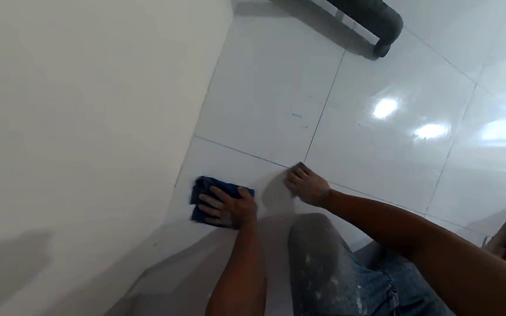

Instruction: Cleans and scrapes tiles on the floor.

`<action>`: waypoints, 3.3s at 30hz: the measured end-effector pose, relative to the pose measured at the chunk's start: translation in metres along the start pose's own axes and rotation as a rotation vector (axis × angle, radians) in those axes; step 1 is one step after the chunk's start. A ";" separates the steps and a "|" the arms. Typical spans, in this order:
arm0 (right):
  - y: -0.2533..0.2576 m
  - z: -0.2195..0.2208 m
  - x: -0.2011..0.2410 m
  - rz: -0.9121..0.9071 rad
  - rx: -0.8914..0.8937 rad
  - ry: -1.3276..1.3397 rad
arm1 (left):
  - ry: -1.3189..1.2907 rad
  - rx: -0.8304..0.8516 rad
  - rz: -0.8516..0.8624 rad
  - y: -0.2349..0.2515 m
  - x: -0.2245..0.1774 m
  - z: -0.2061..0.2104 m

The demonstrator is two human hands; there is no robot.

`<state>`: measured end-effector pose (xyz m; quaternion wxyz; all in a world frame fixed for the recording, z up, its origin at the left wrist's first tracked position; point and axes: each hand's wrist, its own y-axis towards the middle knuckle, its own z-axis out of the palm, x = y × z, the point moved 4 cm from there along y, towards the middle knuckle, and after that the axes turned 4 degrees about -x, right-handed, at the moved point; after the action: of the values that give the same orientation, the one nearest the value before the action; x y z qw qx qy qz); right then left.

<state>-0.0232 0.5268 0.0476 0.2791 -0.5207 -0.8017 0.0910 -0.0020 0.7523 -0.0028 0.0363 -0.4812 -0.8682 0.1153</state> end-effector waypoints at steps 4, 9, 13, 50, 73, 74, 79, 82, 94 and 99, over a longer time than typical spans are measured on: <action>-0.013 0.002 0.007 0.282 -0.042 0.133 | -0.026 -0.052 0.043 0.000 0.006 0.000; -0.180 0.068 -0.037 1.255 -0.075 0.481 | -0.039 -0.040 0.088 -0.004 0.004 -0.003; -0.193 0.082 -0.005 1.300 0.021 0.605 | -0.034 -0.041 0.122 -0.003 0.005 -0.001; -0.305 0.134 -0.057 1.505 -0.314 0.657 | 0.008 -0.052 0.318 0.014 -0.028 -0.020; -0.373 0.145 -0.112 0.868 -0.194 0.673 | 0.118 -0.100 0.559 -0.195 -0.191 0.049; -0.361 0.143 -0.119 0.944 -0.230 0.649 | 0.127 -0.108 0.556 -0.196 -0.190 0.052; -0.345 0.137 -0.092 0.925 -0.244 0.677 | 0.141 -0.085 0.587 -0.192 -0.189 0.054; -0.362 0.147 -0.141 1.222 -0.434 0.538 | 0.139 -0.053 0.572 -0.191 -0.187 0.051; -0.431 0.178 -0.156 1.628 -0.416 0.608 | 0.099 -0.035 0.613 -0.186 -0.187 0.055; -0.427 0.169 -0.152 1.438 -0.414 0.592 | 0.064 0.008 0.615 -0.192 -0.192 0.049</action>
<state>-0.4037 0.2286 0.0404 0.2509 -0.9531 -0.1633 -0.0437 -0.0672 0.4839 0.0040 0.0292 -0.7245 -0.6799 0.1091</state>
